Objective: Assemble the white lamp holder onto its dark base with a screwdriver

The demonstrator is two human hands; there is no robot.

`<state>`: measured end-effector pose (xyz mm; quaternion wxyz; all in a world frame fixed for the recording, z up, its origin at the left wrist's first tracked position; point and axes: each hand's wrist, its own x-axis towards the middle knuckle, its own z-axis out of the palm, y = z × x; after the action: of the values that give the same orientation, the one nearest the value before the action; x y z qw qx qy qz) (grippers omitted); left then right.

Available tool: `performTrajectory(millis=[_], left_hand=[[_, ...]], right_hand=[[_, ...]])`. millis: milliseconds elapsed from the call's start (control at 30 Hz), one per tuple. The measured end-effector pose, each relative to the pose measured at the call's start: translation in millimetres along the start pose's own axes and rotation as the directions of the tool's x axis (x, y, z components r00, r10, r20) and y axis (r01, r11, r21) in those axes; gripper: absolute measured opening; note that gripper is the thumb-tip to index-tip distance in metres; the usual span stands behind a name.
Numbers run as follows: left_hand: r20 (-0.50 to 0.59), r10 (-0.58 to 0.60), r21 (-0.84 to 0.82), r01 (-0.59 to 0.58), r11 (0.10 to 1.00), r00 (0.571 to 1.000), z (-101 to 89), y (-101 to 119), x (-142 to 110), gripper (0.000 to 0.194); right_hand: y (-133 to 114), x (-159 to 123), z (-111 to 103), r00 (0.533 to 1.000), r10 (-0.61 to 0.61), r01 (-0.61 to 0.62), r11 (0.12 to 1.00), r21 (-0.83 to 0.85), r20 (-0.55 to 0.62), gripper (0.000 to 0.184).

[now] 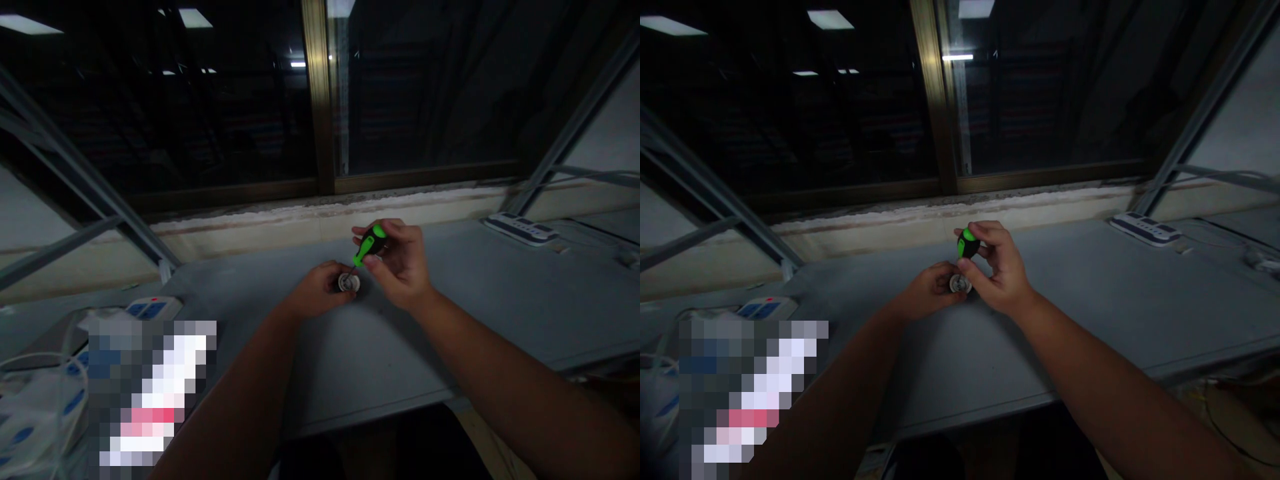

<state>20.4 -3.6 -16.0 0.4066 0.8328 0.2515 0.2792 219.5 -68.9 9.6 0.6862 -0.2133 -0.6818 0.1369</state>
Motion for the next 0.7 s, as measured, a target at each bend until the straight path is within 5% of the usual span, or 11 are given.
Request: performTrajectory(millis=[167, 333, 533, 700], left_hand=[[-0.006, 0.011, 0.053, -0.011, 0.999, 1.000, -1.1, 0, 0, 0.038], [-0.002, -0.017, -0.071, 0.017, 0.997, 1.000, 1.1, 1, 0, 0.043], [-0.035, -0.042, -0.099, 0.038, 0.994, 0.998, 2.7, 0, -1, 0.044], [-0.020, -0.058, -0.128, 0.055, 0.990, 0.998, 2.9, 1, -1, 0.044]], right_hand=[[-13, 10, 0, 0.999, -0.028, 0.027, 0.999, 0.045, 0.029, 0.025], [-6, 14, -4, 0.974, -0.169, 0.131, 0.965, -0.228, -0.152, 0.037], [-13, 16, -2, 0.999, -0.039, 0.039, 0.999, -0.023, -0.021, 0.021], [-9, 18, -2, 0.975, -0.160, 0.129, 0.973, -0.193, -0.152, 0.027]])
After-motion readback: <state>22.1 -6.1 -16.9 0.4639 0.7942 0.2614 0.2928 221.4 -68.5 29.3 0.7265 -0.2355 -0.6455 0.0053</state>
